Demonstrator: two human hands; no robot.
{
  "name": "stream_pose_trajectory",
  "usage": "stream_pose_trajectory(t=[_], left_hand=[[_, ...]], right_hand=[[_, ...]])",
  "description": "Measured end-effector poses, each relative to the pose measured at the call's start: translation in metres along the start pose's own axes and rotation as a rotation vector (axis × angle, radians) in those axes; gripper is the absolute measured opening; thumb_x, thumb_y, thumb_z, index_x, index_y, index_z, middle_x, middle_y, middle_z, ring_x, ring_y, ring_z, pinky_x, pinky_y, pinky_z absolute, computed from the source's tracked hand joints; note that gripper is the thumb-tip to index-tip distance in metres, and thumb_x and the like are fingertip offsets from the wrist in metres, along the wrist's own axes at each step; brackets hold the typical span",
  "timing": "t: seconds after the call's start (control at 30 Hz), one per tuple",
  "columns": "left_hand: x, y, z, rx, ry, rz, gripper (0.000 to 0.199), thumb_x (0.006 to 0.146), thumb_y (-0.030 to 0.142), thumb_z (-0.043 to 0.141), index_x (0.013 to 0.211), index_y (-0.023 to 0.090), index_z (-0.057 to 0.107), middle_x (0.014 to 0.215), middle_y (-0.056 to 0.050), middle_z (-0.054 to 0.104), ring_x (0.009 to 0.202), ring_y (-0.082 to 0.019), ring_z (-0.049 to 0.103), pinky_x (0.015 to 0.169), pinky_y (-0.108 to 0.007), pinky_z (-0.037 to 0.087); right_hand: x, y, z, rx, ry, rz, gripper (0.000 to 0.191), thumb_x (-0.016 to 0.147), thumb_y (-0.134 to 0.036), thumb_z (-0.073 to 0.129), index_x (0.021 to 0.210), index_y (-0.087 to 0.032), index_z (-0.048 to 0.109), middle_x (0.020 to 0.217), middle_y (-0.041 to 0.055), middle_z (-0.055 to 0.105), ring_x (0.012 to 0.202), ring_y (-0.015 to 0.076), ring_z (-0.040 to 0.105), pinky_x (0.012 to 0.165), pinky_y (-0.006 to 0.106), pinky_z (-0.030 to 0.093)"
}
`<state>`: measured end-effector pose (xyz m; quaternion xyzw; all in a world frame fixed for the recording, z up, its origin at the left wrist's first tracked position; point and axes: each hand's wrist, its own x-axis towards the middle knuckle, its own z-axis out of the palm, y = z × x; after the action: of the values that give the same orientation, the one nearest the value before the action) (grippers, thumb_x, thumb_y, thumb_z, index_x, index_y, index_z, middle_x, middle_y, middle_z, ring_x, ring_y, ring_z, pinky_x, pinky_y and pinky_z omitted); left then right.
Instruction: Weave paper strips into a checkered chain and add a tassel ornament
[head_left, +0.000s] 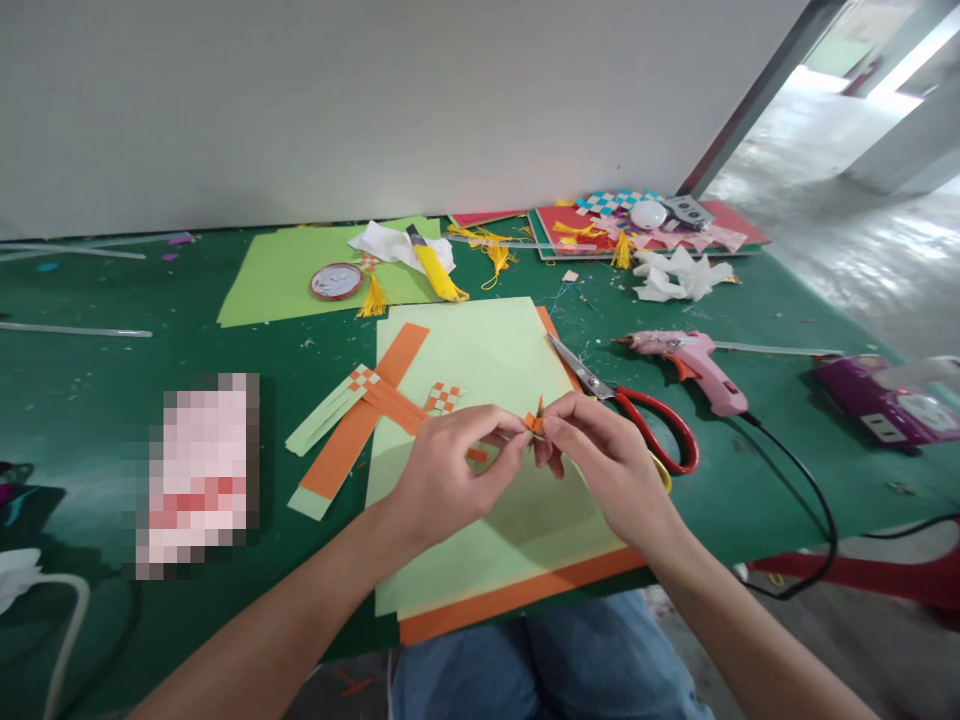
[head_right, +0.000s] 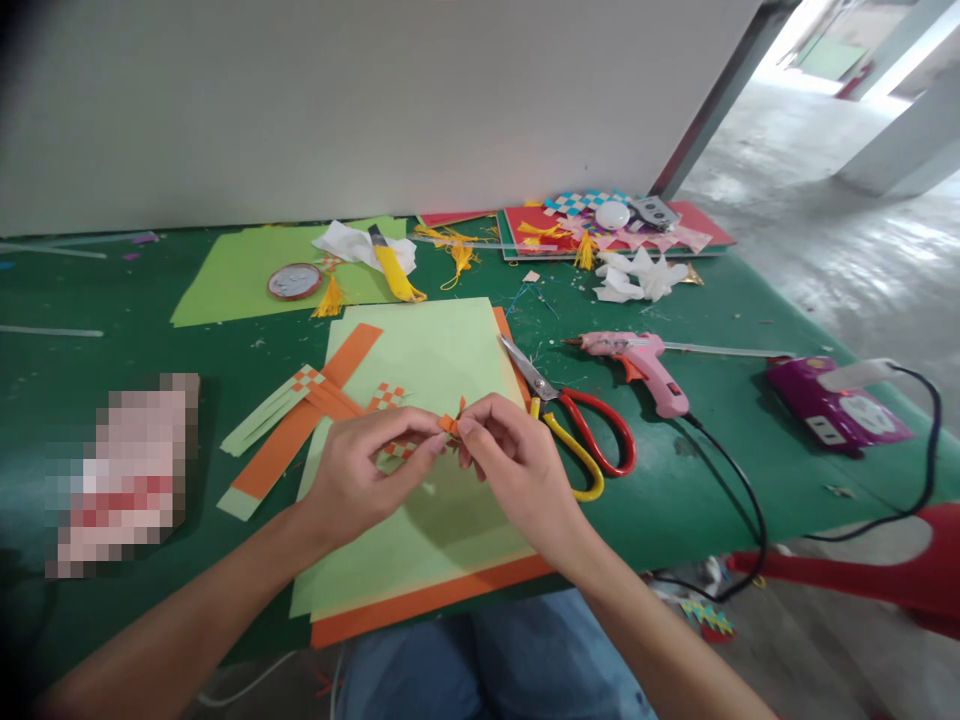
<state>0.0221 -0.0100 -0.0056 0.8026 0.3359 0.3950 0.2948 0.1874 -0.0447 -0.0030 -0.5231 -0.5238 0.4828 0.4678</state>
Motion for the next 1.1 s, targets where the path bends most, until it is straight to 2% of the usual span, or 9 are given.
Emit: stream_pose_trajectory(t=[0.2, 0.37, 0.77, 1.0, 1.1], left_hand=[[-0.0011, -0.0008, -0.0001, 0.054, -0.014, -0.014, 0.008, 0.083, 0.009, 0.060, 0.082, 0.016, 0.063, 0.072, 0.002, 0.069, 0.060, -0.007, 0.061, 0.057, -0.013, 0.048], [-0.0010, 0.0019, -0.0011, 0.044, -0.006, 0.020, 0.011, 0.086, 0.009, 0.057, 0.080, 0.017, 0.061, 0.071, 0.004, 0.067, 0.060, -0.006, 0.058, 0.061, -0.012, 0.047], [0.0002, 0.0041, -0.0025, 0.004, -0.024, -0.044, 0.012, 0.084, 0.009, 0.058, 0.076, 0.016, 0.060, 0.068, 0.005, 0.065, 0.060, -0.005, 0.057, 0.061, -0.012, 0.046], [-0.0005, 0.0033, -0.0018, -0.006, -0.025, -0.040, 0.013, 0.085, 0.009, 0.057, 0.076, 0.017, 0.060, 0.069, 0.005, 0.065, 0.061, -0.005, 0.057, 0.057, -0.010, 0.043], [-0.0011, 0.0018, -0.0015, 0.009, -0.035, -0.031, 0.011, 0.084, 0.008, 0.059, 0.078, 0.017, 0.062, 0.070, 0.005, 0.065, 0.062, -0.005, 0.057, 0.057, -0.011, 0.043]], right_hand=[[-0.0002, 0.0017, 0.0002, -0.102, 0.019, -0.041, 0.015, 0.081, -0.029, 0.068, 0.079, -0.018, 0.057, 0.069, -0.0010, 0.059, 0.060, 0.0102, 0.054, 0.052, 0.022, 0.042], [0.0005, 0.0038, -0.0013, -0.036, -0.010, -0.052, 0.011, 0.084, -0.026, 0.063, 0.078, -0.018, 0.058, 0.065, -0.0013, 0.059, 0.057, 0.0090, 0.054, 0.051, 0.021, 0.042], [0.0010, 0.0047, -0.0002, 0.030, -0.027, -0.038, 0.013, 0.086, -0.026, 0.061, 0.077, -0.017, 0.056, 0.064, -0.0014, 0.058, 0.057, 0.0090, 0.055, 0.052, 0.021, 0.043], [0.0012, 0.0022, -0.0025, 0.003, -0.028, -0.030, 0.029, 0.094, -0.040, 0.048, 0.076, -0.018, 0.057, 0.066, 0.0003, 0.059, 0.057, 0.0107, 0.052, 0.054, 0.025, 0.041], [-0.0002, 0.0030, -0.0009, -0.035, -0.029, -0.029, 0.028, 0.090, -0.043, 0.055, 0.077, -0.019, 0.055, 0.066, -0.0003, 0.057, 0.057, 0.0108, 0.051, 0.051, 0.025, 0.039]])
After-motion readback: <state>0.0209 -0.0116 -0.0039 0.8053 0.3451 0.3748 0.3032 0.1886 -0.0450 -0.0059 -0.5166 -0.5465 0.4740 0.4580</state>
